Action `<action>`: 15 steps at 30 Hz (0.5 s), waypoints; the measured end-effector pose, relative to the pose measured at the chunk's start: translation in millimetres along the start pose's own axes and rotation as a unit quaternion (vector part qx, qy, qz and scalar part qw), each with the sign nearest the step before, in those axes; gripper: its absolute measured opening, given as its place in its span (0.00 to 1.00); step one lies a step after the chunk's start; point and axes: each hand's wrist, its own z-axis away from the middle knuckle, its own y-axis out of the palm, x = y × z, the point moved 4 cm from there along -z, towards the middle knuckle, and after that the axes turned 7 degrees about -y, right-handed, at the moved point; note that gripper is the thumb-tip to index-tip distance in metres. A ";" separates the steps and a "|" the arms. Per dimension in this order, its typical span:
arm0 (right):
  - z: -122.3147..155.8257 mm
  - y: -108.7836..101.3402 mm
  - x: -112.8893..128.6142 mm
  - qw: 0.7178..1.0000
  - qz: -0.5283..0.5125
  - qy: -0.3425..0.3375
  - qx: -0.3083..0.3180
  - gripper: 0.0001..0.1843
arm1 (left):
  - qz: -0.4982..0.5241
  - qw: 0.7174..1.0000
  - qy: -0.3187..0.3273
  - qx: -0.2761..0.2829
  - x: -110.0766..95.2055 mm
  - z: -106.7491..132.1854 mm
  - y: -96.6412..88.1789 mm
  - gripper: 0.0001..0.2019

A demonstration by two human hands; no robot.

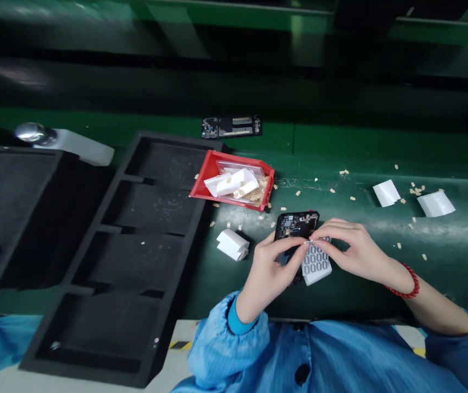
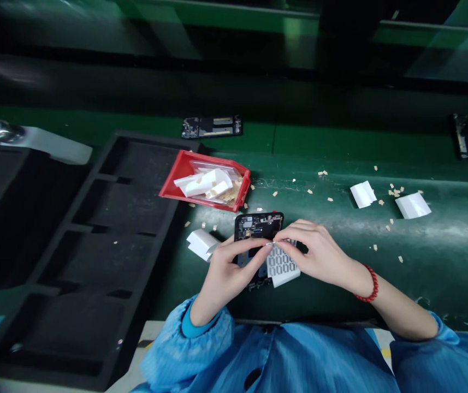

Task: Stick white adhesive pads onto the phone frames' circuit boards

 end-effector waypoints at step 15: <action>9.6 0.7 8.5 0.964 0.206 -0.154 -0.063 0.15 | 0.007 0.999 -0.028 -0.023 -0.4 -1.9 1.0 0.06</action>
